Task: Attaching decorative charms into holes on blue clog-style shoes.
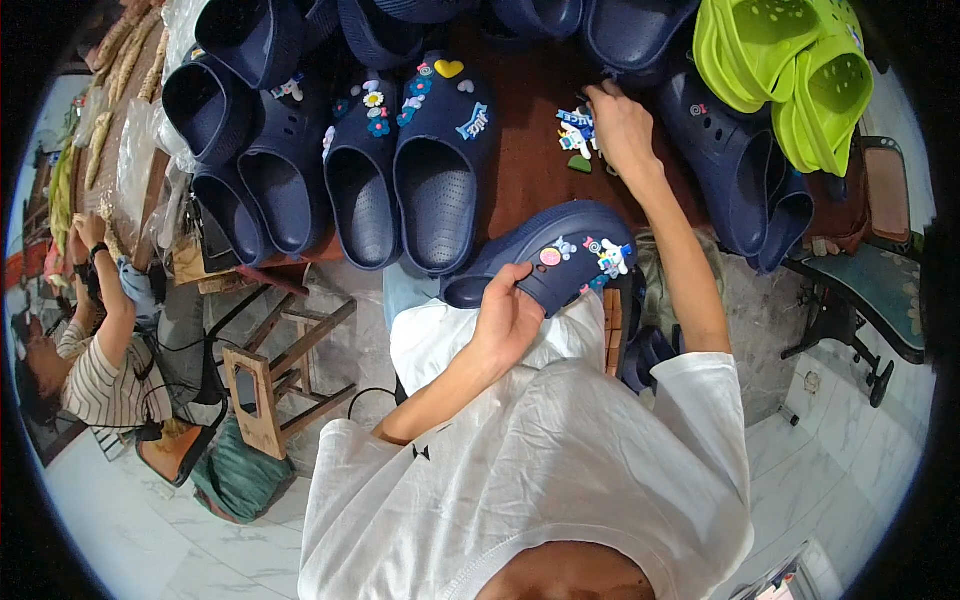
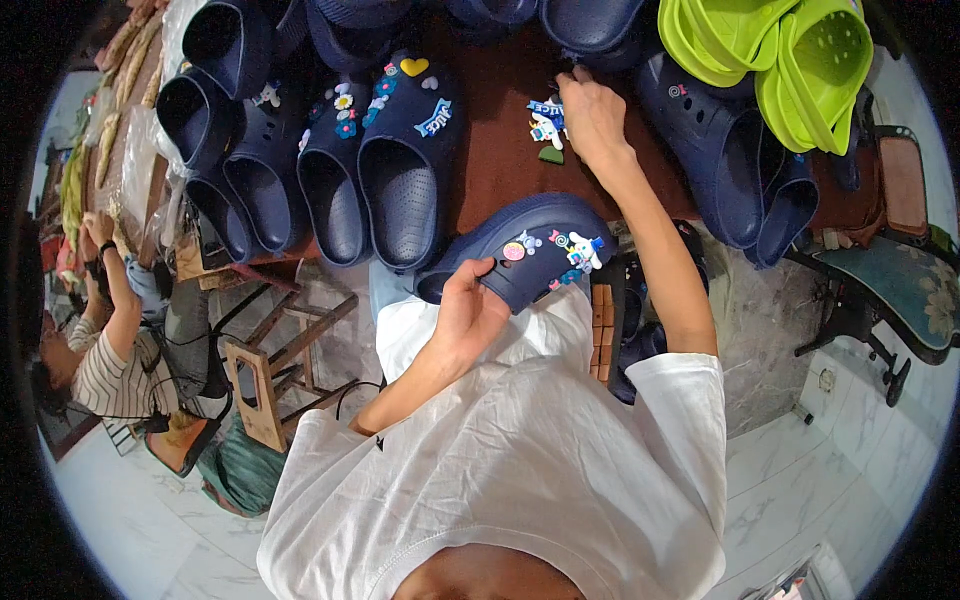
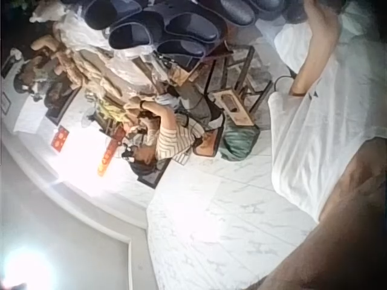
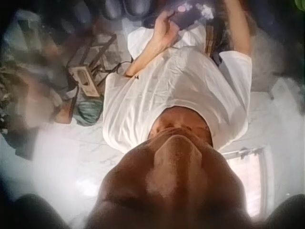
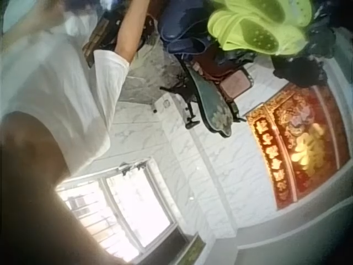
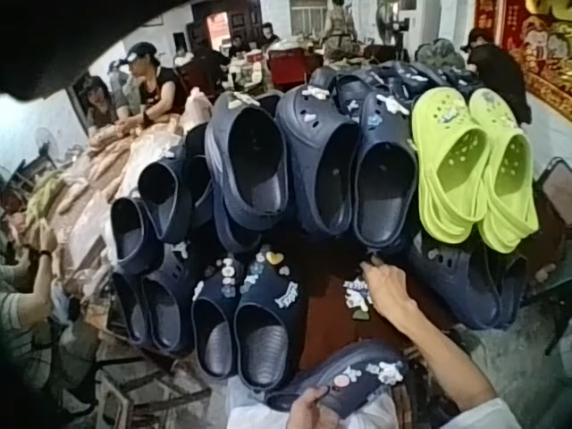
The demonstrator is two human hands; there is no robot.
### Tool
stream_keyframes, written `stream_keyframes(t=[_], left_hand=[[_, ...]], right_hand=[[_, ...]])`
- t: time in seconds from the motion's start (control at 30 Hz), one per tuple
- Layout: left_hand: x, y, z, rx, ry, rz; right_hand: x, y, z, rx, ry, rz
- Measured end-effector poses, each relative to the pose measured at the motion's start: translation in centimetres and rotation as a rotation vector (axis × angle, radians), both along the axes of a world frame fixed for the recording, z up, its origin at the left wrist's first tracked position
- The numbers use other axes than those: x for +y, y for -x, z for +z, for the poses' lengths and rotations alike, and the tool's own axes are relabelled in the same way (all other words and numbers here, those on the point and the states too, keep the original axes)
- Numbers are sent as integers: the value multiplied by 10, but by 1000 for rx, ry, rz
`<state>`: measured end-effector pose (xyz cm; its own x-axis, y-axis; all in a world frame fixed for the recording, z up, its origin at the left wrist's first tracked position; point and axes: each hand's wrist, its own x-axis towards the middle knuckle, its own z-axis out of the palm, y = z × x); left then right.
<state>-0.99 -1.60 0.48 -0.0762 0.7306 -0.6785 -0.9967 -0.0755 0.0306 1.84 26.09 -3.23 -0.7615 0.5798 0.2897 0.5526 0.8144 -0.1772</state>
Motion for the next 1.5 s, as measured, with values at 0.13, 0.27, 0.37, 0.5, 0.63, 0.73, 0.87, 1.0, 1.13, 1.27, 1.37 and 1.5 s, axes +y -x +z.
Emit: stream_keyframes(t=[0.13, 0.27, 0.37, 0.5, 0.63, 0.73, 0.87, 1.0, 1.13, 1.27, 1.37, 1.5], left_hand=[[5, 0, 5, 36, -90, -29], [-2, -3, -8, 33, -18, -92], [-2, -5, -15, 83, 61, -98], [-9, -6, -24, 145, 49, -108], [1, -9, -1, 171, -65, -78], [-2, -11, 2, 251, -27, -138], [1, -15, 7, 297, -59, -123], [-1, -19, 4, 336, -53, -121], [-3, -21, -2, 335, -35, -105], [-4, -23, 1, 331, -11, -96], [-3, -20, -3, 270, 5, -94], [-4, -17, -19, 228, 49, -94]], right_hand=[[5, 3, 2, 16, 41, -27], [-13, -12, 35, 138, 67, -4], [-52, -30, 73, 360, 447, 86], [-106, -61, 113, 277, 831, 283], [-137, -88, 104, 108, 880, 314], [-147, -91, 98, 169, 747, 226], [-147, -94, 90, 199, 746, 226], [-152, -90, 91, 201, 779, 165], [-152, -90, 93, 147, 731, 190], [-149, -87, 95, 75, 710, 224], [-148, -87, 98, 81, 753, 237], [-153, -86, 97, 66, 693, 192]])
